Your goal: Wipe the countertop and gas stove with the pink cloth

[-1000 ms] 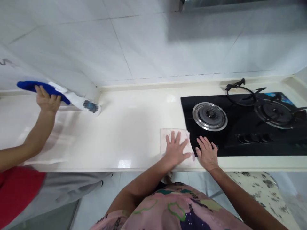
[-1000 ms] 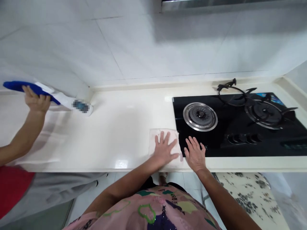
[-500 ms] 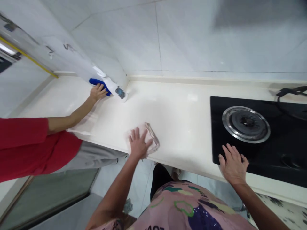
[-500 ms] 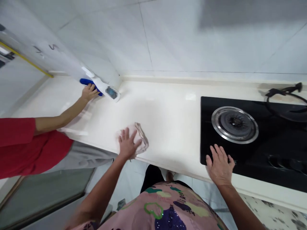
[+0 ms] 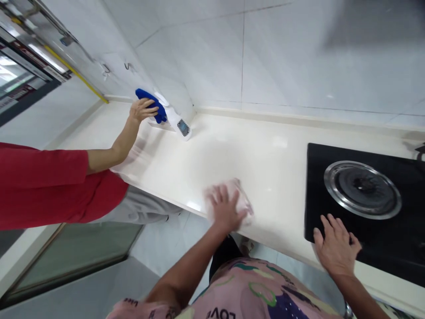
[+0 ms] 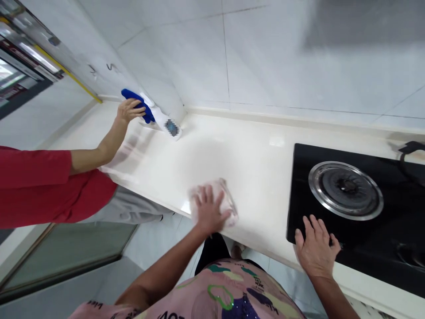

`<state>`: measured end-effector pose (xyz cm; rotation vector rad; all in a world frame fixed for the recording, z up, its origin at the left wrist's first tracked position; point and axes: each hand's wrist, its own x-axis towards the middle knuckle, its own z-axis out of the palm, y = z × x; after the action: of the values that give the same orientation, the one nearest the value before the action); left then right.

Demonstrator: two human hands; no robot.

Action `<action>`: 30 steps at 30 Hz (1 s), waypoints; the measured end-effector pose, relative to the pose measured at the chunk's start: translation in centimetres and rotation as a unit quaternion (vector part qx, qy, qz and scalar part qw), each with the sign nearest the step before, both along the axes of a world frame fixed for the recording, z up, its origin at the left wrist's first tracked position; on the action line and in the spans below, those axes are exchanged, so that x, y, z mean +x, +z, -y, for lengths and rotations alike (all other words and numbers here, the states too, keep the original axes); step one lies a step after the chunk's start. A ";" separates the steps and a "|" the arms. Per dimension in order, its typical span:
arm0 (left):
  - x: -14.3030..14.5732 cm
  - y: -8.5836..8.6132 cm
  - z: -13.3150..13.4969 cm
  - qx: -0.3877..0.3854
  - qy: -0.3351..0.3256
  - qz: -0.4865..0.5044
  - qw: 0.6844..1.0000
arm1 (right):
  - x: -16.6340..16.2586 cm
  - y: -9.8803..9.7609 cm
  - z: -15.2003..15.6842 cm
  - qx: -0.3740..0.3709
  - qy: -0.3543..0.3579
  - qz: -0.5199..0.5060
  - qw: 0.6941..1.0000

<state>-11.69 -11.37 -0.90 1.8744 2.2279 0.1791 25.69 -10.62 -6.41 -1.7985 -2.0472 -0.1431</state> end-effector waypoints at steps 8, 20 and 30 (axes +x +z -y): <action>6.9 -0.5 1.9 0.036 -0.230 0.071 0.970 | 0.2 -0.3 -0.1 -0.004 -0.003 0.012 1.000; -17.7 3.2 -0.3 -0.090 0.190 -0.106 0.972 | -0.5 0.2 -0.2 -0.021 -0.010 0.014 1.000; -2.9 0.2 0.0 -0.017 -0.027 -0.069 0.997 | -0.9 0.3 -0.3 -0.019 -0.015 0.026 0.999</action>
<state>-14.60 -11.33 -0.73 1.9822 2.2485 0.0025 24.79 -10.30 -6.08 -1.8673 -2.0715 -0.1616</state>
